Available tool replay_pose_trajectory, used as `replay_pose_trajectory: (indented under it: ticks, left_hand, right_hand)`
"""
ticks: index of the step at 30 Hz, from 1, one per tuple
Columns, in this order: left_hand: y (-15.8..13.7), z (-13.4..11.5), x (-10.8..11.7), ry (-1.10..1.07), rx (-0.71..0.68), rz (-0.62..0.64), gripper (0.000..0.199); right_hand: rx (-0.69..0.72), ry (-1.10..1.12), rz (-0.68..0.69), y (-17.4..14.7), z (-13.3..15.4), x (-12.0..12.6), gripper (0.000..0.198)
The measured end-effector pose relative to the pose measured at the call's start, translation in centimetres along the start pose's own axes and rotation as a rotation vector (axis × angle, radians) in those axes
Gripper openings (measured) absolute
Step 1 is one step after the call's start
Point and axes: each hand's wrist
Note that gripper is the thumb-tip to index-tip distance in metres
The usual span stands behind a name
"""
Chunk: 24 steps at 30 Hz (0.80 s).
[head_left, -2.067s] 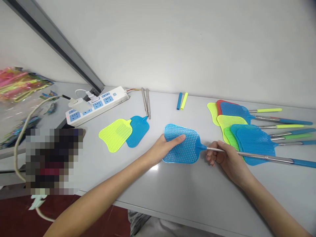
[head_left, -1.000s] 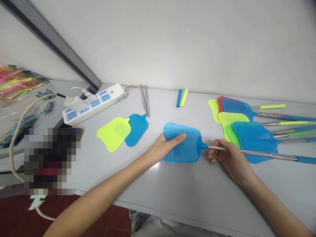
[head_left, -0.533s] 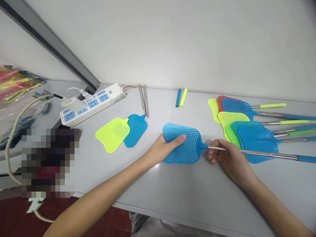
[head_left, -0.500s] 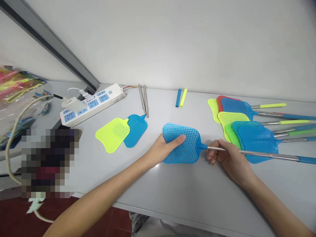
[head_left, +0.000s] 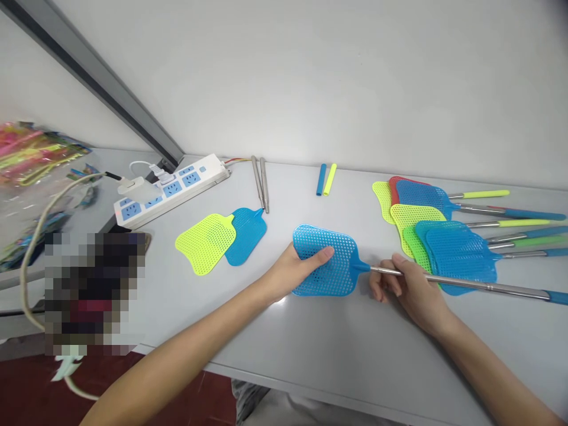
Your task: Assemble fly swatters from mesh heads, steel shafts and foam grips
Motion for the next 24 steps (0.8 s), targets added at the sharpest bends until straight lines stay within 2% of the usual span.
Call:
replay_pose_trajectory:
  ticks: [8,17,24]
  left_hand:
    - [0.0,-0.2,0.0,-0.102,0.074,0.061,0.031]
    - [0.0,0.1,-0.3,-0.1,0.069,0.089,0.033]
    - [-0.2,0.6,-0.8,-0.088,0.01,0.116,0.031]
  right_hand:
    - [-0.015,0.011,0.002,-0.5,0.0,-0.3,0.048]
    - [-0.004,-0.018,0.01,-0.4,-0.6,-0.6,0.051]
    - [-0.046,-0.014,-0.034,-0.4,-0.9,-1.1,0.052]
Point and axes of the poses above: each hand's wrist, its own y-axis towards the middle knuckle, its own x-axis out of the back of the hand, z = x × y, and after that the axes turned 13 degrees about y, right-handed
